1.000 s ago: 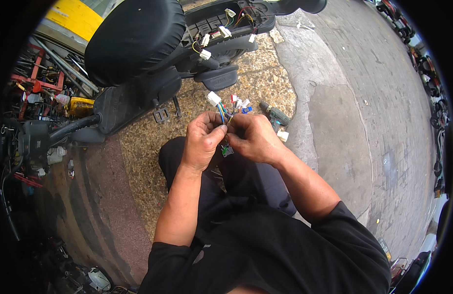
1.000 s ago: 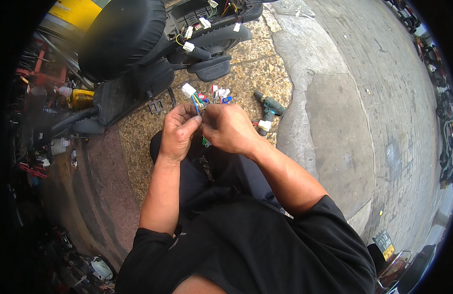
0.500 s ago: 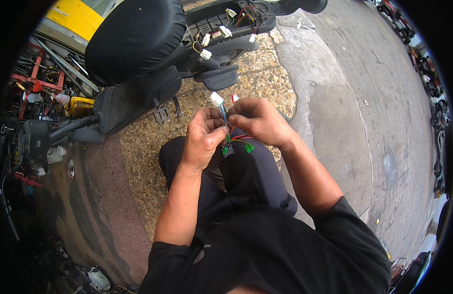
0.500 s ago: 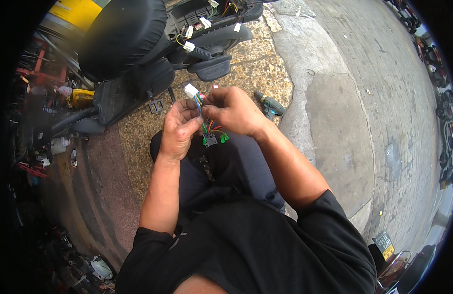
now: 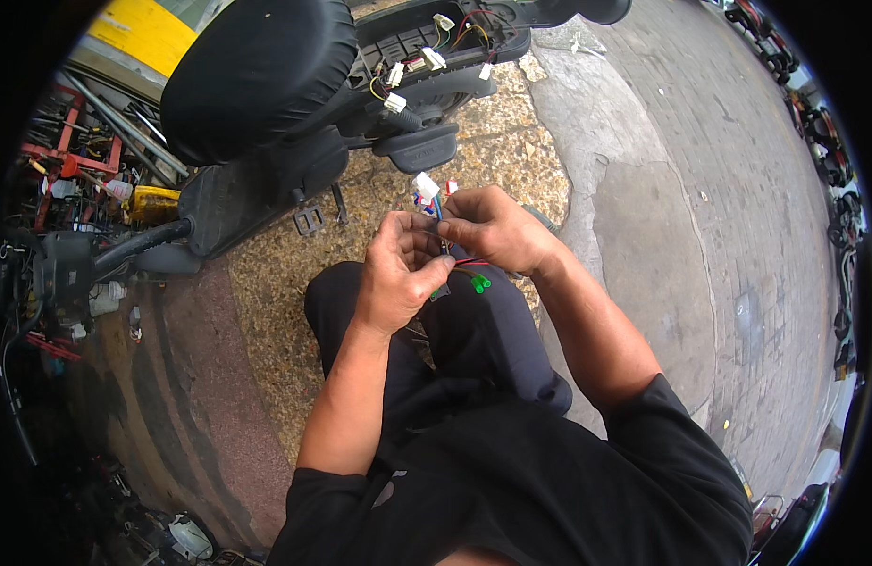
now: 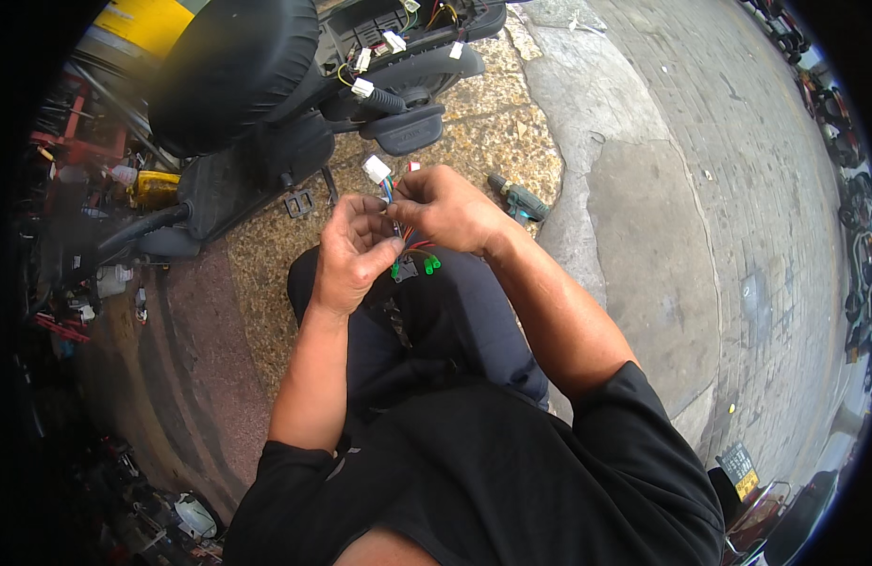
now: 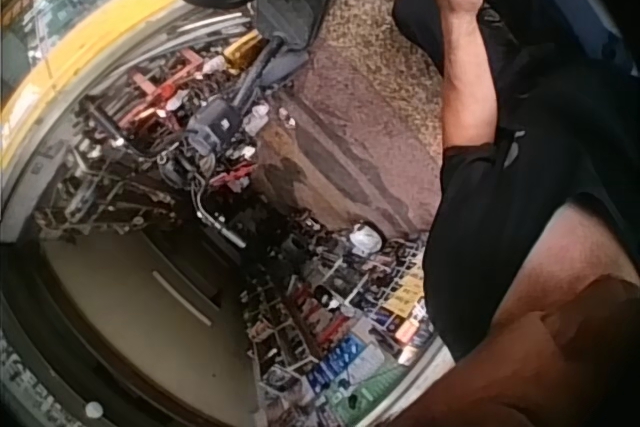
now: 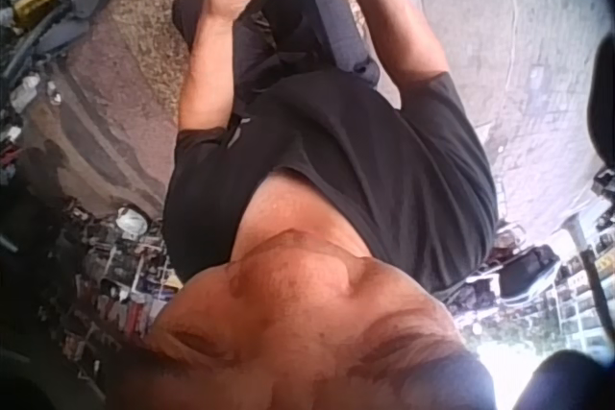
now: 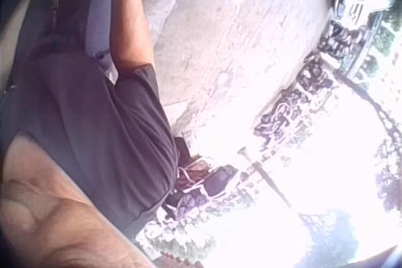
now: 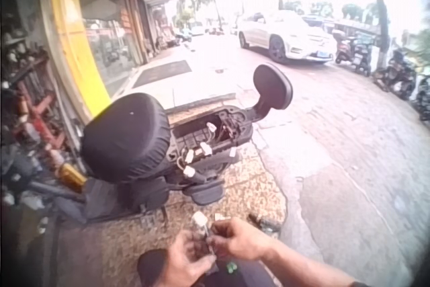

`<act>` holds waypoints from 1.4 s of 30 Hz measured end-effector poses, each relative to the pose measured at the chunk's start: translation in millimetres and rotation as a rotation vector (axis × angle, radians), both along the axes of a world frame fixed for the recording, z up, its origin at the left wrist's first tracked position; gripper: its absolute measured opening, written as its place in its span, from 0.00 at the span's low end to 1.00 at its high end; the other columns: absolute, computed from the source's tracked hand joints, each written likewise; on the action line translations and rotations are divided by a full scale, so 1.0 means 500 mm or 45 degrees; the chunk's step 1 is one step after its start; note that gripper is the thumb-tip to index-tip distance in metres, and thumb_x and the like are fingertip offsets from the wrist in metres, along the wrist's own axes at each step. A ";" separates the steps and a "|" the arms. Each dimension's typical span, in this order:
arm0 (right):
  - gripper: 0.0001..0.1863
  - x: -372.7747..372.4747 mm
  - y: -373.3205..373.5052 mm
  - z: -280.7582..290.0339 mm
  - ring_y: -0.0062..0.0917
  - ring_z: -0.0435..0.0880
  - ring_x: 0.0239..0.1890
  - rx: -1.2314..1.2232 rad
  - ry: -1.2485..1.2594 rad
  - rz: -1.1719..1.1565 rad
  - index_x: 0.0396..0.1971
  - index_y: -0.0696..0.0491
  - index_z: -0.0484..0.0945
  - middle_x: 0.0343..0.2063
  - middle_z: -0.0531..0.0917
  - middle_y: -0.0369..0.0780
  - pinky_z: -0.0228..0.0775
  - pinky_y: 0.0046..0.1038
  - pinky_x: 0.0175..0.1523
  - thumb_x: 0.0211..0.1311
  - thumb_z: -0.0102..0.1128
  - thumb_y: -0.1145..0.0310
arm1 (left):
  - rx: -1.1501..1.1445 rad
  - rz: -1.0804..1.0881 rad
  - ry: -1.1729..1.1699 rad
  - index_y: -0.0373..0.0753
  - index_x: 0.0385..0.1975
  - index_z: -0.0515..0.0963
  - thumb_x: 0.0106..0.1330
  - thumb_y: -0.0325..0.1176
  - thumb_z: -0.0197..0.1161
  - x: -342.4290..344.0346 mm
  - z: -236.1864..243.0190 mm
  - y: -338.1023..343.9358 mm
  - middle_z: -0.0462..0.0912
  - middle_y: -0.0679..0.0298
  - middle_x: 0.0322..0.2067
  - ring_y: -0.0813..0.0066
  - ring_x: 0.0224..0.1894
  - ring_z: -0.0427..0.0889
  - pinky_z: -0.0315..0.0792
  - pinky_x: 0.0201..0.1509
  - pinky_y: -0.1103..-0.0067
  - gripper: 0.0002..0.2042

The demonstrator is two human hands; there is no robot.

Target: The person sits on the ground and works on a scooter's electrical wiring harness. They strip wire insulation with pliers, twist exposed conductors together, and secure connections with green wire connectors.

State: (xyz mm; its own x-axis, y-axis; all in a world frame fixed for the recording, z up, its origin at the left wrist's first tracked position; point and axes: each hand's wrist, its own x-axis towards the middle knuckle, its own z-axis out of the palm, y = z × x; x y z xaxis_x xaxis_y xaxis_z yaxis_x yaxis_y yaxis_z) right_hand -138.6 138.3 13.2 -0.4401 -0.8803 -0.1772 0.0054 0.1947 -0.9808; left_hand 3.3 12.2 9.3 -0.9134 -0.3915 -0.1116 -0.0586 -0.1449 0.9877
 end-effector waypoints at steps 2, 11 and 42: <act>0.09 0.001 0.000 -0.003 0.16 0.74 0.29 0.017 -0.008 -0.023 0.30 0.62 0.79 0.23 0.80 0.35 0.69 0.28 0.35 0.62 0.62 0.70 | -0.314 0.072 0.029 0.33 0.39 0.72 0.53 0.22 0.73 0.001 -0.005 0.016 0.80 0.64 0.30 0.83 0.29 0.78 0.75 0.32 0.84 0.17; 0.11 0.005 0.000 -0.011 0.14 0.72 0.27 0.033 0.012 -0.066 0.29 0.62 0.79 0.21 0.78 0.34 0.66 0.27 0.32 0.63 0.61 0.68 | -0.616 0.215 -0.007 0.33 0.29 0.76 0.58 0.21 0.66 0.000 -0.014 0.034 0.81 0.63 0.20 0.79 0.23 0.82 0.74 0.28 0.79 0.05; 0.10 0.007 0.028 -0.033 0.15 0.78 0.35 -0.156 -0.324 0.115 0.41 0.61 0.79 0.31 0.83 0.36 0.74 0.25 0.39 0.71 0.56 0.68 | 0.507 -0.153 -0.167 0.37 0.33 0.77 0.65 0.25 0.61 -0.009 -0.044 -0.020 0.78 0.69 0.24 0.84 0.22 0.73 0.67 0.27 0.85 0.01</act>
